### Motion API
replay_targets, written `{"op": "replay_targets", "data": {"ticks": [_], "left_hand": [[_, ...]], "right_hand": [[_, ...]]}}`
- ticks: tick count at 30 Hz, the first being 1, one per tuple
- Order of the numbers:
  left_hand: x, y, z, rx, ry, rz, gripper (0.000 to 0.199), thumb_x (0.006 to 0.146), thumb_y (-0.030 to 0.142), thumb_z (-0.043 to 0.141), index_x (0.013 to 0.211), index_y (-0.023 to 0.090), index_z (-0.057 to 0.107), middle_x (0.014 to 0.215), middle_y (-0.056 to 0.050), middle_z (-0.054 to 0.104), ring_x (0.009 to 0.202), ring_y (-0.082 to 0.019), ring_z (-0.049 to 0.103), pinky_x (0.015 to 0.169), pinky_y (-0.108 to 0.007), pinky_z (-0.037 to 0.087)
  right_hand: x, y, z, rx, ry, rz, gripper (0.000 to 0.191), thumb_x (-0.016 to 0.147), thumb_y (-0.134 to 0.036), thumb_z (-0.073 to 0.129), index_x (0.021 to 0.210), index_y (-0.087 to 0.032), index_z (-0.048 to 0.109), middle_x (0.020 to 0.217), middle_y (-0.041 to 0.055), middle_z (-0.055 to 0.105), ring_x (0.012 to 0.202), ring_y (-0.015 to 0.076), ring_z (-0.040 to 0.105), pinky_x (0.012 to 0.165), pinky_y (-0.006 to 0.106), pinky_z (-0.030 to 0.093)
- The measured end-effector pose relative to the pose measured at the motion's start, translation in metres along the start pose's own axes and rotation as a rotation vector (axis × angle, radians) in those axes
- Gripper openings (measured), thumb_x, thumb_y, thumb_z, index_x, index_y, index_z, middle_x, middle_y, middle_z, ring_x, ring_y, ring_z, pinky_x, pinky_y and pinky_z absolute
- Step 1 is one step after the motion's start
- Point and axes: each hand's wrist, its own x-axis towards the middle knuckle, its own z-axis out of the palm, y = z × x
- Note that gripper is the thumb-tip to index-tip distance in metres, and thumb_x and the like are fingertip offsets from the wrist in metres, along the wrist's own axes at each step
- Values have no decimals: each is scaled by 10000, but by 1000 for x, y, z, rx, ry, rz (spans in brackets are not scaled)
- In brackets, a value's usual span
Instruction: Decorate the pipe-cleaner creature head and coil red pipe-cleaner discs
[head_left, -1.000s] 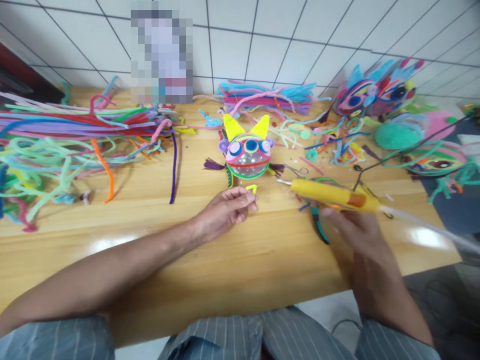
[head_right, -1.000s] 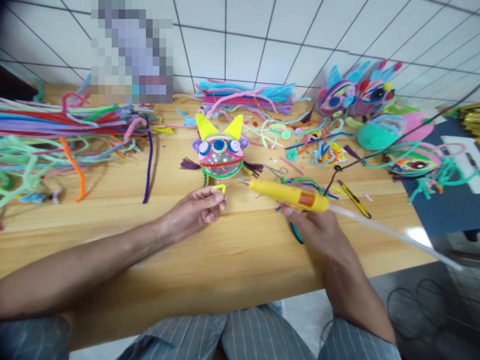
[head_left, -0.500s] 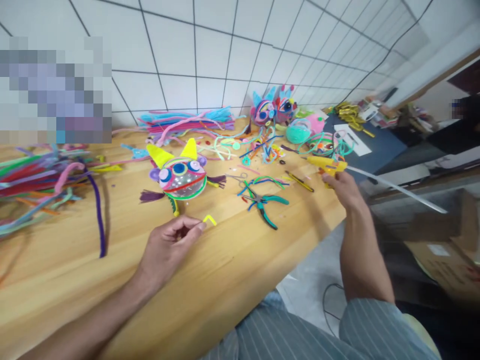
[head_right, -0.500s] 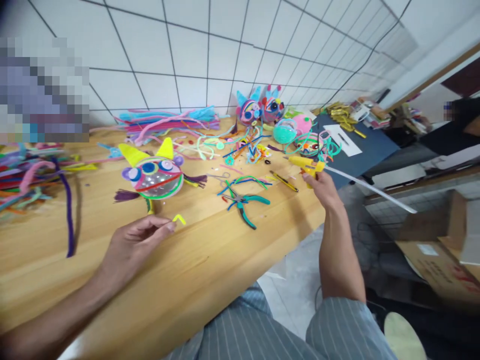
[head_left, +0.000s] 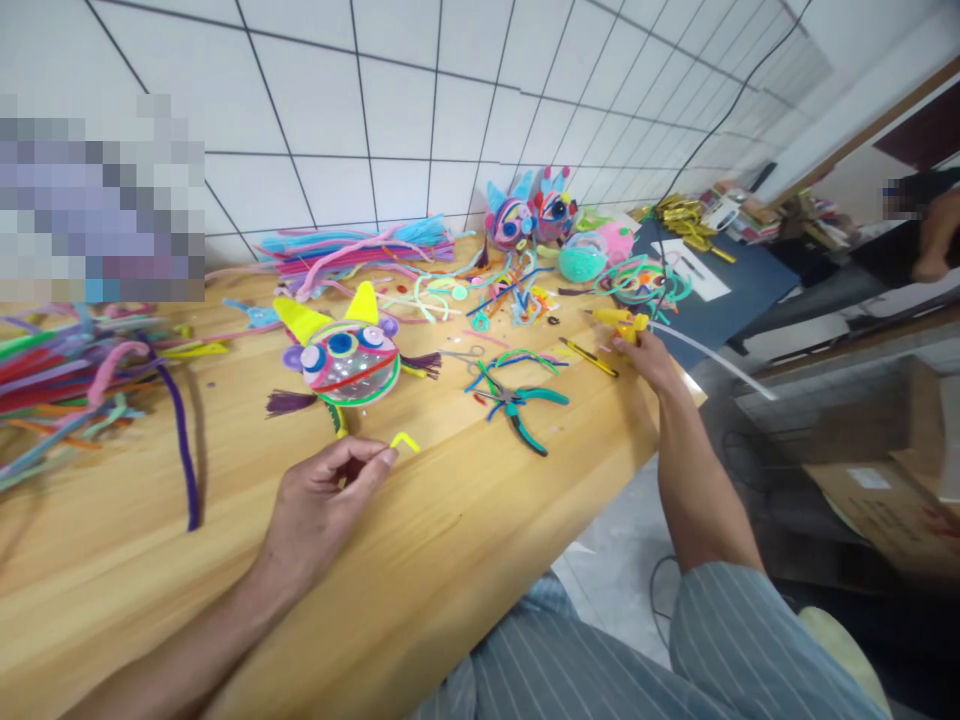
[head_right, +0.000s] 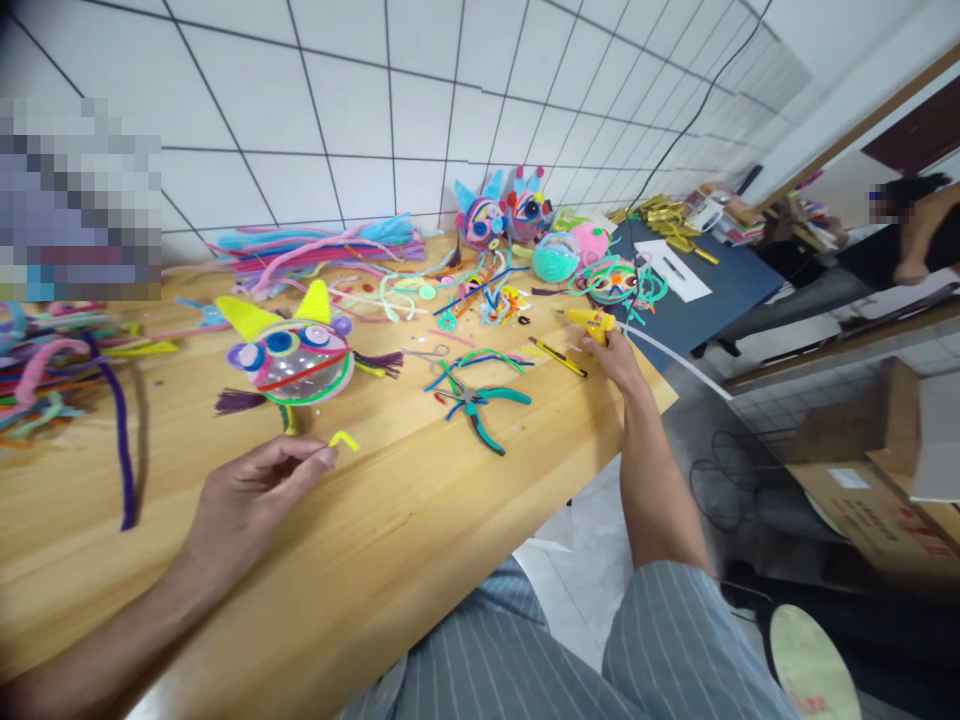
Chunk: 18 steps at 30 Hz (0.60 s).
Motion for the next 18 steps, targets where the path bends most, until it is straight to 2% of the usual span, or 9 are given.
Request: {"op": "replay_targets", "data": {"ticks": [4,7,10,11,13,18], "left_hand": [[0,1,-1,-8,-8,13,203,798,435,822,772,234,799,679,4,697,600,-130,527,570,-242,425],[0,1,-1,-12,-4,20,217,789,450,832,767,237,795,679,5,699,601,-135,534,568,-248,423],[1,2,-2,-8,18,22,203,796,435,831,773,236,794,667,14,682,590,-127,513,569,-248,409],[1,3,-2,-11,28,27,199,798,426,830,768,234,791,658,17,670,587,-124,501,571,-249,404],[2,7,-3,-24,51,44,195,808,407,831,755,226,781,651,18,648,591,-119,486,583,-251,400],[7,18,-9,-38,136,149,176,846,350,811,752,207,772,646,15,642,570,-103,450,583,-254,368]], "right_hand": [[-19,1,-2,-21,95,-24,339,825,-523,727,953,-212,681,925,82,723,892,259,618,834,397,534],[-41,0,-5,-39,193,-30,368,846,-540,717,1008,-211,694,1011,110,731,1001,288,634,918,440,547],[-71,-15,-2,-27,290,-100,367,861,-531,703,1031,-206,713,1048,125,746,994,297,673,952,503,566],[-84,-27,2,-3,304,-166,351,875,-521,697,1032,-208,723,1044,120,757,967,293,692,942,511,579],[-110,-62,15,77,247,-353,285,922,-481,692,1040,-227,743,1036,96,784,931,278,728,910,491,605],[-174,-184,55,177,3,-879,134,985,-332,732,1109,-281,725,1042,58,817,1007,268,780,911,449,629]]}}
